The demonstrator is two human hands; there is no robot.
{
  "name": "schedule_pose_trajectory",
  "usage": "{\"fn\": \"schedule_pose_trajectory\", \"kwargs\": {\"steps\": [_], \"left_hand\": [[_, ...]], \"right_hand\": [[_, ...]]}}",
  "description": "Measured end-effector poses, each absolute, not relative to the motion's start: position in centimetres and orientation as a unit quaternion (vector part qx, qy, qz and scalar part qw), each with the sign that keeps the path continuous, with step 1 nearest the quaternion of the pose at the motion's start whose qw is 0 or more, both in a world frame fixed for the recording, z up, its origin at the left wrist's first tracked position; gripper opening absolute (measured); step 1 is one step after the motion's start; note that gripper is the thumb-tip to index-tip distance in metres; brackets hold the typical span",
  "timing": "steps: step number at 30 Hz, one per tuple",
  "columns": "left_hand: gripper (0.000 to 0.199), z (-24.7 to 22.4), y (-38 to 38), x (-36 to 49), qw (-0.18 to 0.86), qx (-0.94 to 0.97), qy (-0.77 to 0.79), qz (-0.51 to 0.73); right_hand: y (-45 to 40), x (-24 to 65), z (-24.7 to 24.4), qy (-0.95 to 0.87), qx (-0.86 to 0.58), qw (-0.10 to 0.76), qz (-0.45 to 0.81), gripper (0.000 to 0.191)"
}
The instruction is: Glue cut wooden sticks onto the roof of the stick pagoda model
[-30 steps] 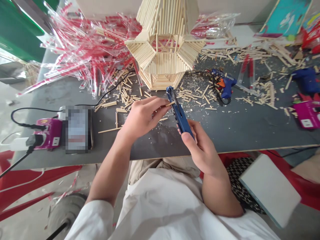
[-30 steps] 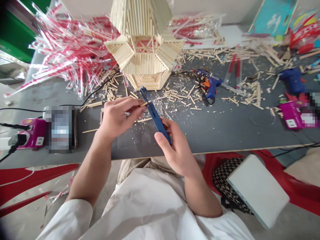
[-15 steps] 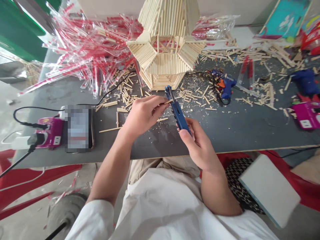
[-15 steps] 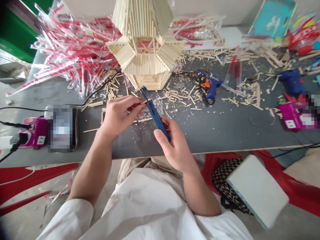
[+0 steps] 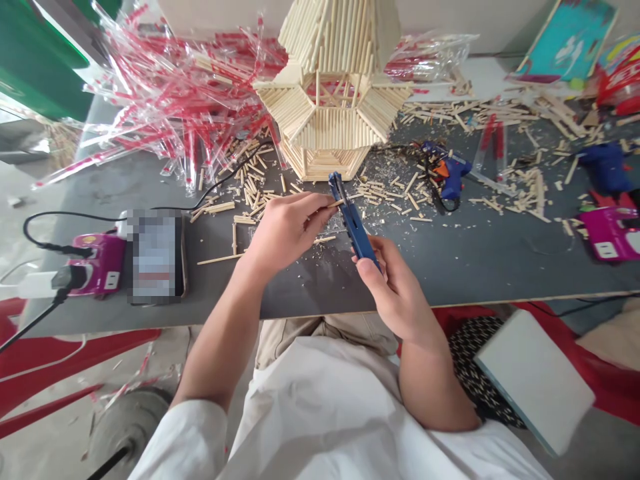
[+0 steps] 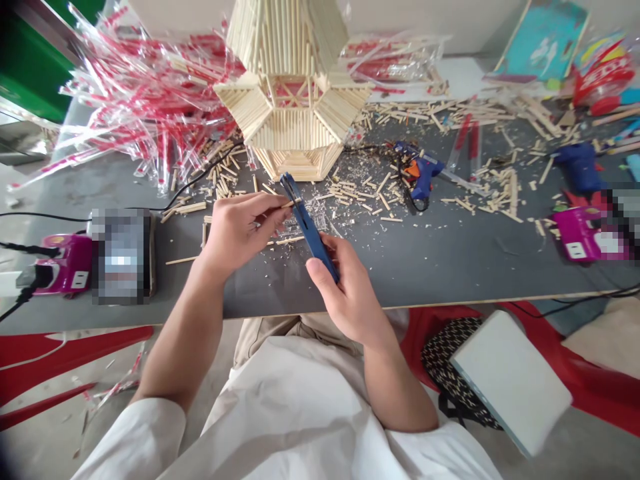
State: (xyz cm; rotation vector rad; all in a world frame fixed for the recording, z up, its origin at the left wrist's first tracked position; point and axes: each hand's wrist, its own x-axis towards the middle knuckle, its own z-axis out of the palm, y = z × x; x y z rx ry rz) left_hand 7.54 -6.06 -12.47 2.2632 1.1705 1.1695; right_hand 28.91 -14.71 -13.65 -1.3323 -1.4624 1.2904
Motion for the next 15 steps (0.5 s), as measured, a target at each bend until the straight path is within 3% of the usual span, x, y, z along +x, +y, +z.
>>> {"fn": "schedule_pose_trajectory", "kwargs": {"steps": [15], "left_hand": [[0.019, -12.51, -6.21, 7.56, 0.151, 0.793, 0.442, 0.391]], "right_hand": [[-14.36, 29.16, -13.22, -0.584, -0.531, 0.357, 0.499, 0.045]]}}
